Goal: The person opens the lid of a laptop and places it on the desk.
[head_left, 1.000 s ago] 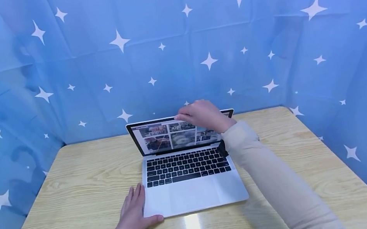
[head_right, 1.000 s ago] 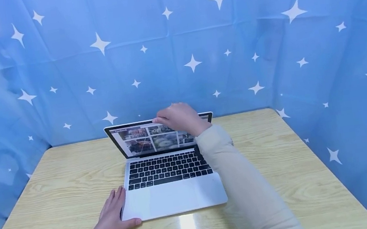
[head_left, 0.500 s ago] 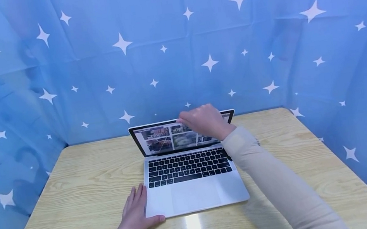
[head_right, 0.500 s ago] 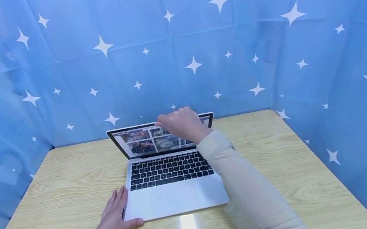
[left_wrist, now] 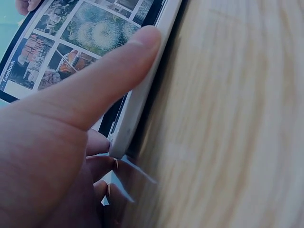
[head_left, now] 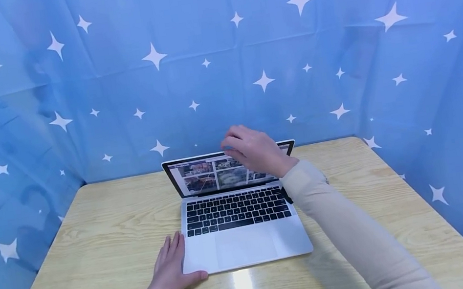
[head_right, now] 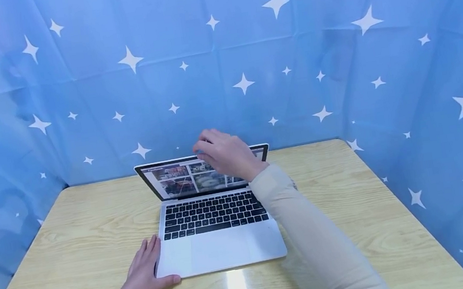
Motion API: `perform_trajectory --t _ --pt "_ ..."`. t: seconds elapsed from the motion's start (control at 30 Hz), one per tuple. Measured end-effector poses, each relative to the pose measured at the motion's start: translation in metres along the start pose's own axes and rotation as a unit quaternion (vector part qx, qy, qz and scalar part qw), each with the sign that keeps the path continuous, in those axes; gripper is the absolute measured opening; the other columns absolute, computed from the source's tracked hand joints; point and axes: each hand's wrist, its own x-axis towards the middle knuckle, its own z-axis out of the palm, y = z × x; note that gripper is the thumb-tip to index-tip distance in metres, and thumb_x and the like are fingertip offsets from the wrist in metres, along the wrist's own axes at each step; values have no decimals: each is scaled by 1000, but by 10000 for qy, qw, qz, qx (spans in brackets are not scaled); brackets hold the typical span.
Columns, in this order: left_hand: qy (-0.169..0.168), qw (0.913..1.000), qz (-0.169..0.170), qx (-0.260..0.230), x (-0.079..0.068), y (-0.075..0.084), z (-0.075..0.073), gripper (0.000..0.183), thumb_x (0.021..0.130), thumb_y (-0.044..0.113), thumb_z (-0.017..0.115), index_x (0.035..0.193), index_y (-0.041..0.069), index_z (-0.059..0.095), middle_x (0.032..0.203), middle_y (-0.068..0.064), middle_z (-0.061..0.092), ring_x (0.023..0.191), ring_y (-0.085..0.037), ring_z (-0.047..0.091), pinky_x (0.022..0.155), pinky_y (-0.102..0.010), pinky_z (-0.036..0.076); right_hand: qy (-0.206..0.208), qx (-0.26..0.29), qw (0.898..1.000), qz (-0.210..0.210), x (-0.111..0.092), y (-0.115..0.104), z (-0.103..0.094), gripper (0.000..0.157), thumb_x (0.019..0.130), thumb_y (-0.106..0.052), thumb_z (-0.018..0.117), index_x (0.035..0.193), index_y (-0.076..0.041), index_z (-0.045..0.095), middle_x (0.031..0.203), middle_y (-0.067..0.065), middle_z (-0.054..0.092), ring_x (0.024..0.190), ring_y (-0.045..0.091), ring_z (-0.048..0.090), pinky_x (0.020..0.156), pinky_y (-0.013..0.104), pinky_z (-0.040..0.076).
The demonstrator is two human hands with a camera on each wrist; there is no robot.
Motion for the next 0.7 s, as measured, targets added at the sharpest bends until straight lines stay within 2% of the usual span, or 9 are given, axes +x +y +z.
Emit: perform_trajectory --t 0.23,0.33,0.47,0.7 --pt "-43 10000 -72 -30 -1 1 -1 120 56 70 64 141 -1 16 147 -19 11 132 -38 -1 105 -52 4 26 -266 9996 -18 -1 -9 -1 9 90 -16 53 93 -14 61 85 -4 50 73 12 40 61 21 38" --pt "-78 9999 -97 -42 -1 1 -1 120 56 69 64 141 -1 15 147 -18 10 132 -38 -2 105 -53 3 203 -516 9985 -41 -3 -16 0 13 90 -8 49 86 -13 59 76 -3 44 68 13 35 57 22 32" --pt "-61 10000 -50 -26 -2 -1 -1 120 56 69 64 141 -1 15 146 -19 10 132 -39 -1 104 -53 4 625 -1133 9916 -10 -3 -25 2 22 89 1 43 78 -12 57 68 -1 36 61 16 29 50 26 25" --pt "-36 10000 7 -92 -1 -1 -1 121 56 69 64 141 -2 15 146 -19 10 132 -38 -2 104 -53 3 926 -1889 9769 383 -2 -32 8 20 88 -2 47 83 -11 64 72 3 47 64 18 39 51 28 32"
